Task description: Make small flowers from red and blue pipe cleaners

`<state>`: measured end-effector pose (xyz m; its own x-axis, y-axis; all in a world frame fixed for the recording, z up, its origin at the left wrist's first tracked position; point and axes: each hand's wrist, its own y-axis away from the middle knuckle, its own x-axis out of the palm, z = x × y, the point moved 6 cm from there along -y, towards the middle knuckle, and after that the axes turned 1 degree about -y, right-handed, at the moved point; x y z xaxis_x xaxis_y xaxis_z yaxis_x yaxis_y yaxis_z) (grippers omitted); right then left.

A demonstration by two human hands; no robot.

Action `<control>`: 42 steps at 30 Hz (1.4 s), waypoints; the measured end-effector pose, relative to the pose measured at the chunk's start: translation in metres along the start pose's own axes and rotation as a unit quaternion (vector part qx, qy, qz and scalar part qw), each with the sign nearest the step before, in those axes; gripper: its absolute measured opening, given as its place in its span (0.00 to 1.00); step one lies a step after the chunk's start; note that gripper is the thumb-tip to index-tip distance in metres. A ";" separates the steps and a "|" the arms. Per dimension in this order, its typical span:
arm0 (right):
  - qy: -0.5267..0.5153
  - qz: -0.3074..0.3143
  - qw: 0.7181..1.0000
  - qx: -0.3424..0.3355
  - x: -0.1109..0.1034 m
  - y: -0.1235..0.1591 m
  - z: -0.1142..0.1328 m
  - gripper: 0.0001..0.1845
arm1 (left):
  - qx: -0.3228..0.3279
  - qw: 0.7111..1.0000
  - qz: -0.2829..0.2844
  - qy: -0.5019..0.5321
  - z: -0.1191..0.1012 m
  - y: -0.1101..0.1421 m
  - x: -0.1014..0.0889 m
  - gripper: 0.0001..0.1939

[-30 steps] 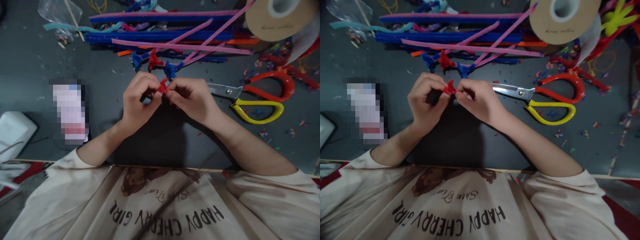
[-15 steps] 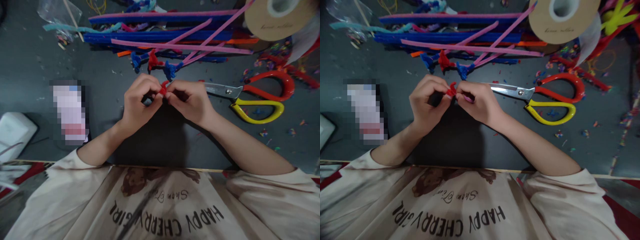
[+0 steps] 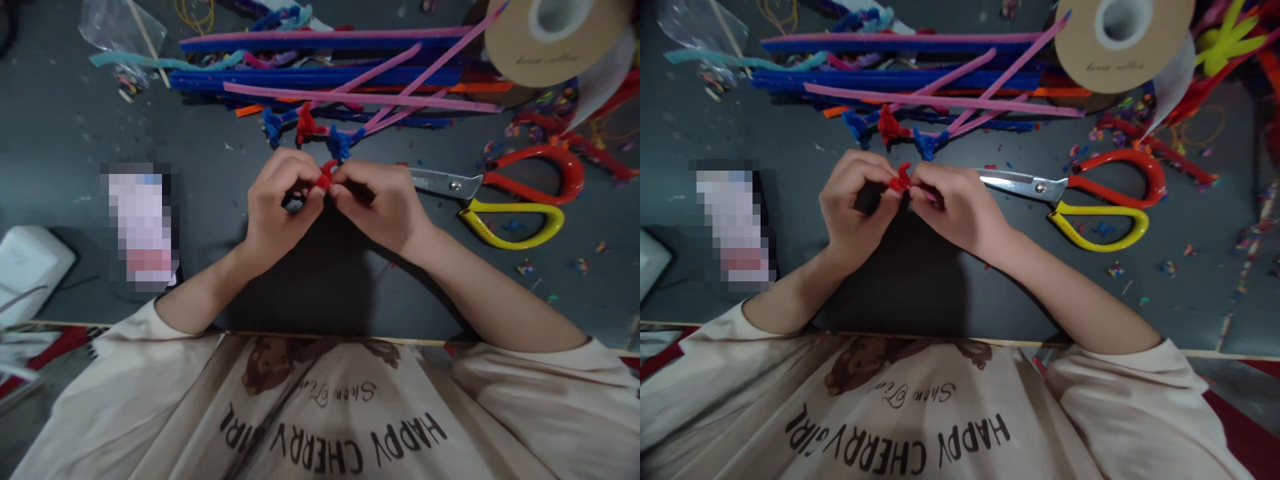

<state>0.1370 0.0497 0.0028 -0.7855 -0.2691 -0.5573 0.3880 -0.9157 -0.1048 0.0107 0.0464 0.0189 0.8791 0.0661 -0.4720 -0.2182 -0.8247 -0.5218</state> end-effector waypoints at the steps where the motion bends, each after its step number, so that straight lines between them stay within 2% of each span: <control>1: -0.018 0.014 1.000 0.018 -0.002 -0.001 -0.002 0.07 | 0.001 1.000 -0.008 -0.003 0.000 0.000 -0.001 0.04; 6: -0.124 0.077 0.986 0.074 -0.010 -0.008 -0.007 0.08 | -0.007 1.000 -0.024 0.016 0.011 0.004 -0.003 0.06; 8: -0.158 0.066 0.982 0.084 -0.014 -0.009 -0.007 0.09 | -0.090 0.993 -0.004 0.070 0.024 0.007 0.002 0.17; 10: -0.183 0.045 0.978 0.094 -0.016 -0.009 -0.006 0.09 | -0.130 0.985 0.025 0.108 0.029 0.009 0.009 0.25; 12: -0.202 0.038 0.973 0.105 -0.013 -0.008 -0.006 0.10 | -0.144 0.978 0.055 0.141 0.029 0.010 0.014 0.28; 15: -0.221 0.063 0.966 0.118 -0.002 -0.006 -0.004 0.13 | -0.150 0.970 0.077 0.175 0.027 0.009 0.019 0.30; 18: -0.230 0.094 0.961 0.121 0.005 -0.005 -0.005 0.14 | -0.150 0.967 0.046 0.200 0.032 0.008 0.017 0.30; 23: -0.201 0.122 0.964 0.125 -0.005 -0.007 -0.010 0.10 | -0.133 0.955 -0.080 0.254 0.045 0.006 0.005 0.23; 25: -0.166 0.105 0.973 0.120 -0.016 -0.010 -0.011 0.07 | -0.134 0.955 -0.108 0.241 0.048 0.006 0.001 0.22; 27: -0.113 0.057 0.987 0.098 -0.030 -0.012 -0.010 0.05 | -0.130 0.964 -0.108 0.206 0.048 0.006 -0.002 0.26; 30: -0.004 -0.018 0.999 0.042 -0.046 -0.016 -0.009 0.05 | -0.076 0.986 -0.078 0.128 0.041 0.005 -0.004 0.34; 32: 0.065 -0.047 0.997 0.004 -0.050 -0.017 -0.011 0.05 | -0.020 0.996 -0.052 0.065 0.033 0.004 -0.004 0.35; 33: 0.095 -0.058 0.994 -0.012 -0.051 -0.017 -0.013 0.05 | 0.003 0.998 -0.060 0.036 0.028 0.004 -0.007 0.33; 35: 0.142 -0.071 0.987 -0.037 -0.050 -0.018 -0.018 0.05 | 0.098 0.989 -0.108 -0.005 0.009 0.006 -0.016 0.31; 37: 0.181 -0.065 0.980 -0.046 -0.049 -0.019 -0.021 0.05 | 0.069 0.995 -0.064 -0.025 0.002 0.005 -0.014 0.25; 38: 0.199 -0.057 0.977 -0.042 -0.048 -0.020 -0.022 0.05 | 0.074 0.997 -0.028 -0.023 -0.004 0.005 -0.011 0.21; 40: 0.229 -0.036 0.973 -0.021 -0.050 -0.024 -0.020 0.05 | 0.162 0.985 0.057 -0.025 -0.023 0.008 -0.001 0.16; 42: 0.250 -0.015 0.968 0.011 -0.053 -0.031 -0.014 0.05 | 0.208 0.969 0.111 -0.074 -0.031 0.013 0.008 0.15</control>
<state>0.1733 0.0969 0.0238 -0.4624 -0.0700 -0.8839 0.3541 -0.9285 -0.1117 0.0284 0.0187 0.0304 0.7279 0.0185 -0.6855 -0.5729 -0.5328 -0.6228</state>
